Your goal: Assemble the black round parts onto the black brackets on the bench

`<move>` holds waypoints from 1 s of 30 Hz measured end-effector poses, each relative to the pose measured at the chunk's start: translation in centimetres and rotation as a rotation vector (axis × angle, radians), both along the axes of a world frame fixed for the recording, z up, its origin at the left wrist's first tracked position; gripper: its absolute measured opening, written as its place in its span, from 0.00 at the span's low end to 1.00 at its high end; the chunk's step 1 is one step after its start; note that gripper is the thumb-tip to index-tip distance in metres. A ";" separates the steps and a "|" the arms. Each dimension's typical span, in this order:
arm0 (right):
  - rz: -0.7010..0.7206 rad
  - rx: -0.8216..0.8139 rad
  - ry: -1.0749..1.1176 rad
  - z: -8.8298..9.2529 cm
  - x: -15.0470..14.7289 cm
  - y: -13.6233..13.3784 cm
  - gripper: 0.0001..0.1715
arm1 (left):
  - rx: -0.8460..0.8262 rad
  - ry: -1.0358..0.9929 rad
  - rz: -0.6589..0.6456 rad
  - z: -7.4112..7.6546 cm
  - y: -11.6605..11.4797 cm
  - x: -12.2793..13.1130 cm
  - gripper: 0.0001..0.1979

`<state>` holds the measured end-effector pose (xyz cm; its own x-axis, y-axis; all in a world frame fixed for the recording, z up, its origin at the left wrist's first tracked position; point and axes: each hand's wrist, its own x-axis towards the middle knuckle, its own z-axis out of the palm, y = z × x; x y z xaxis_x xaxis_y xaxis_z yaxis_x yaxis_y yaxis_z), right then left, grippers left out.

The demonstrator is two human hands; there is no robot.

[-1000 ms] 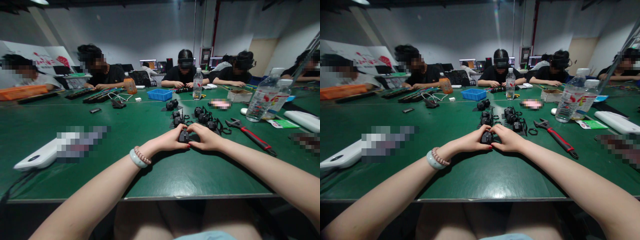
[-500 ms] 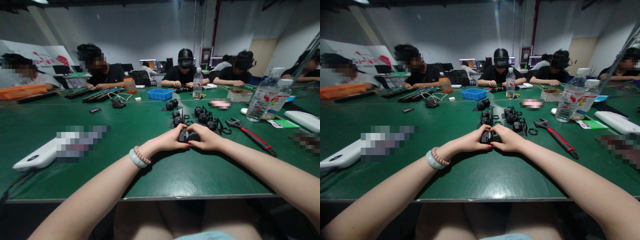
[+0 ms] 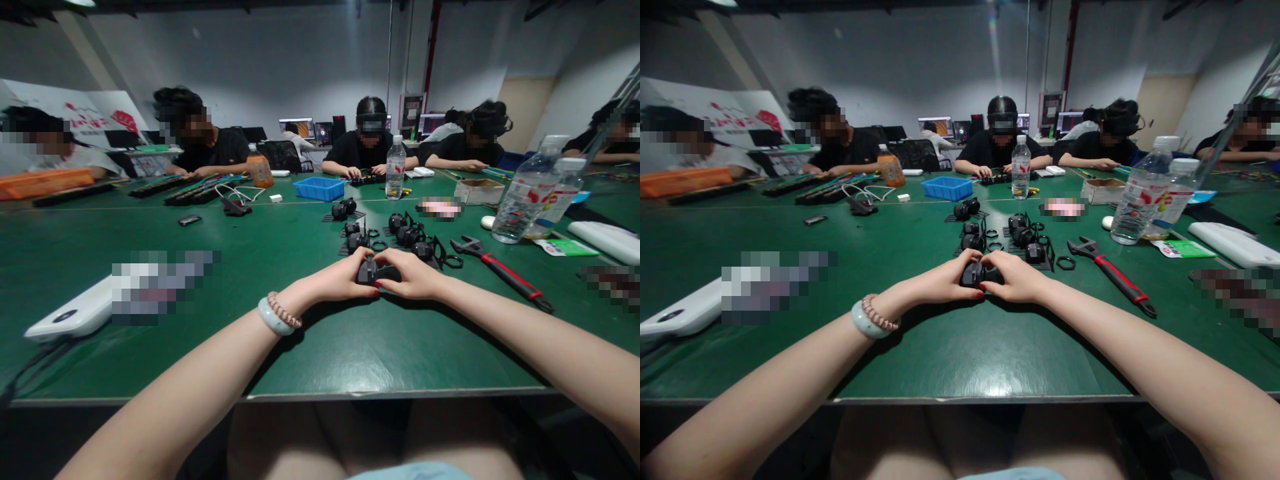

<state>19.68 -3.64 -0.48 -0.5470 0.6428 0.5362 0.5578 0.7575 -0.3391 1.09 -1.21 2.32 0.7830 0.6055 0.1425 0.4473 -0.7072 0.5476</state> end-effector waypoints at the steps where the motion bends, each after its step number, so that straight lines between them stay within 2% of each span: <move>1: -0.002 -0.002 -0.001 0.0 0.0 0.0 0.19 | 0.003 0.003 -0.002 0.0 0.0 0.0 0.29; 30: -0.018 -0.037 0.022 -0.1 -0.1 0.0 0.19 | 0.016 0.026 0.007 0.0 -0.1 0.0 0.29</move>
<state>19.62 -3.60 -0.57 -0.5234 0.6719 0.5240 0.5633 0.7343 -0.3788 1.09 -1.27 2.36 0.7825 0.6085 0.1318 0.4660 -0.7128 0.5242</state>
